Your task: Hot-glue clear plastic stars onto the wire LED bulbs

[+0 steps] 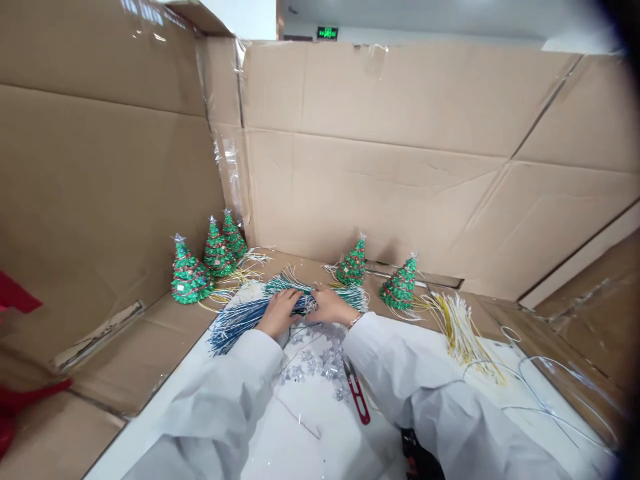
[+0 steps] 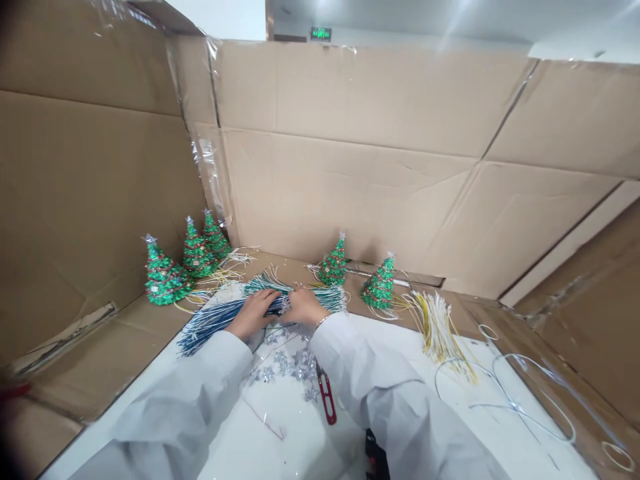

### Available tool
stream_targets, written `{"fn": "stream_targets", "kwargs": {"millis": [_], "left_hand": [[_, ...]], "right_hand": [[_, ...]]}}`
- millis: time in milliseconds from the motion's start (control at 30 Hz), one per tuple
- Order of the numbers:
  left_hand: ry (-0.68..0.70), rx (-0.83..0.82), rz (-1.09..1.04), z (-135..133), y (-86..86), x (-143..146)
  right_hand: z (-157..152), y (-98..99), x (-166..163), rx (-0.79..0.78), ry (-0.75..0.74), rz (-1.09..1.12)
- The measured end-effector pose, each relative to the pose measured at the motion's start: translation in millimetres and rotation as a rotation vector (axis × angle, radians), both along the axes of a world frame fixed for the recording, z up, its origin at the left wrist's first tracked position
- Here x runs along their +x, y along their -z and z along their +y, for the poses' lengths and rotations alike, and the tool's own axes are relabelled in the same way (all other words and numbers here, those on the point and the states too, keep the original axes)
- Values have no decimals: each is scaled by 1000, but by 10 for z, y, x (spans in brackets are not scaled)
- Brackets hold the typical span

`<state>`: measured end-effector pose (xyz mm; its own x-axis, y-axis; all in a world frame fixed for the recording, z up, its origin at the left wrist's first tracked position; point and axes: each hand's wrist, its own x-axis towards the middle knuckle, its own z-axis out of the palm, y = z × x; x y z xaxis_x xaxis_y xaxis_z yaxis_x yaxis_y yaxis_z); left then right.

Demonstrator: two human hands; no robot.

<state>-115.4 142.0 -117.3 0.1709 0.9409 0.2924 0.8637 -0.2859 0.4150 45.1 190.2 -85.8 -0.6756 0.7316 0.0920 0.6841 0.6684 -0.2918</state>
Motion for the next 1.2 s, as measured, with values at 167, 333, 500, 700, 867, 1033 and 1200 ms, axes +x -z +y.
{"fn": "stream_targets", "kwargs": {"millis": [167, 333, 500, 700, 867, 1033, 1200], "left_hand": [[-56, 94, 145, -23, 31, 96], [-92, 181, 229, -47, -177, 104], [-163, 270, 253, -126, -603, 1], [-260, 373, -164, -241, -943, -286], [-361, 483, -1077, -377, -1128, -431], [-214, 222, -1585, -724, -1454, -264], [71, -52, -1631, -1024, -1537, 93]], "right_hand": [[-9, 74, 117, 24, -85, 103], [-61, -68, 184, 78, -98, 251], [-230, -530, 253, 181, -65, 463], [-594, -1161, 383, 235, -29, 768], [-898, -1329, 564, 161, 43, 873], [-1147, -1326, 584, 7, 23, 884], [-1379, -1427, 406, -185, -82, 924]]}}
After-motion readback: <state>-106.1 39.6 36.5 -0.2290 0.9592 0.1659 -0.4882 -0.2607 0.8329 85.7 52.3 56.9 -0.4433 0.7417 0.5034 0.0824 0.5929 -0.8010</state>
